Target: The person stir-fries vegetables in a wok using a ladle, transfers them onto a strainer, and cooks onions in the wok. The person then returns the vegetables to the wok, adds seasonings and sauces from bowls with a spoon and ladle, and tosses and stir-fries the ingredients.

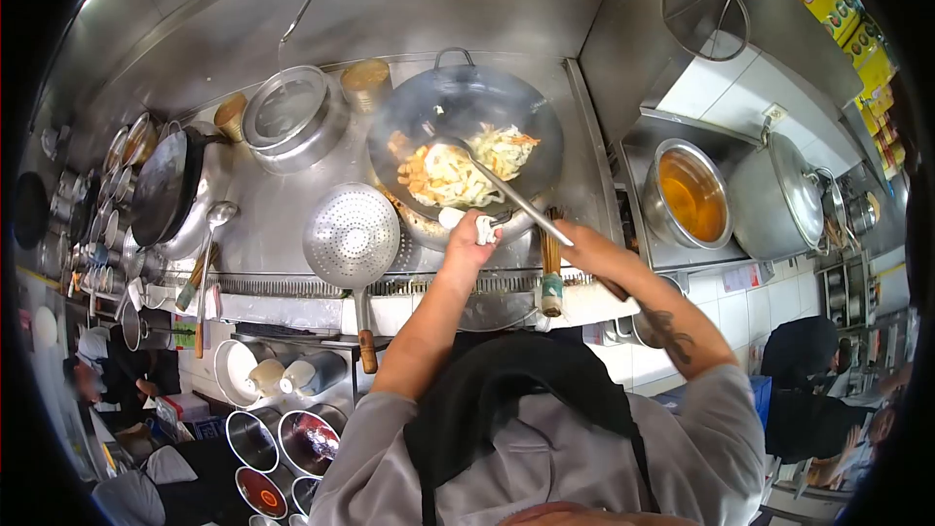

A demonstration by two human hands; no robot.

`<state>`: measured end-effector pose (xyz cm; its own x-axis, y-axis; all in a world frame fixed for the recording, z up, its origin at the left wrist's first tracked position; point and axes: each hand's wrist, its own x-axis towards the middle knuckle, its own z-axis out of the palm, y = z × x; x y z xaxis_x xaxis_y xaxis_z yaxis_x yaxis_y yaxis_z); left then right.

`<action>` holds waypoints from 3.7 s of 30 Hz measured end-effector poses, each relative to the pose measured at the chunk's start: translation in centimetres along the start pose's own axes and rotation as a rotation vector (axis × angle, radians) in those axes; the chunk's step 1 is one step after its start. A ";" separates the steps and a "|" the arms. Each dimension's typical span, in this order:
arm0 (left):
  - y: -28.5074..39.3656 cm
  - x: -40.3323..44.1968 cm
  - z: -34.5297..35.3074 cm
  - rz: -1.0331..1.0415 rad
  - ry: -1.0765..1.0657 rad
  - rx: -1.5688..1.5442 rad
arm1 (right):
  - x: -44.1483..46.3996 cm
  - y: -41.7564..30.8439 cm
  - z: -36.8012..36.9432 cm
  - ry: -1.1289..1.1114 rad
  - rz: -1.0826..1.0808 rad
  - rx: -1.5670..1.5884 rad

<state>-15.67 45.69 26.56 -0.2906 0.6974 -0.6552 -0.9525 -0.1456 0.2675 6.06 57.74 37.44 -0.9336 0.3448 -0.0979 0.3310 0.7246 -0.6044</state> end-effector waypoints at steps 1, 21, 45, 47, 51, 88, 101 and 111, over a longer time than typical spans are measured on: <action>0.2 -0.2 0.1 -0.003 0.014 0.009 | -1.4 -0.3 -1.0 0.020 0.044 -0.128; -3.6 -13.5 4.4 0.052 0.050 -0.067 | -9.0 -0.8 -10.3 -0.287 -0.087 -0.163; -5.4 -8.7 -5.6 0.090 -0.041 0.014 | -5.3 -4.1 -5.7 0.084 -0.012 -0.620; -7.0 -12.1 -6.8 0.024 -0.070 0.105 | -6.3 -5.7 -6.4 0.140 -0.042 -0.608; -2.4 -8.4 -3.4 0.124 -0.068 0.003 | -7.6 -7.2 -10.3 -0.035 0.024 -0.619; -2.0 -14.1 3.8 0.027 0.053 0.009 | -9.6 -8.7 -11.6 -0.179 -0.076 -0.331; -6.7 -14.2 -2.6 0.065 0.010 -0.046 | -6.8 -5.1 -8.2 -0.151 -0.043 -0.353; -7.6 -11.6 -7.1 -0.014 -0.041 0.039 | -6.5 -4.8 -6.0 -0.051 -0.066 -0.488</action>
<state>-5.71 33.72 27.16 -0.2729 0.7274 -0.6296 -0.9518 -0.1091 0.2865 11.33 55.64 45.70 -0.9562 0.2681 -0.1178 0.2855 0.9429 -0.1713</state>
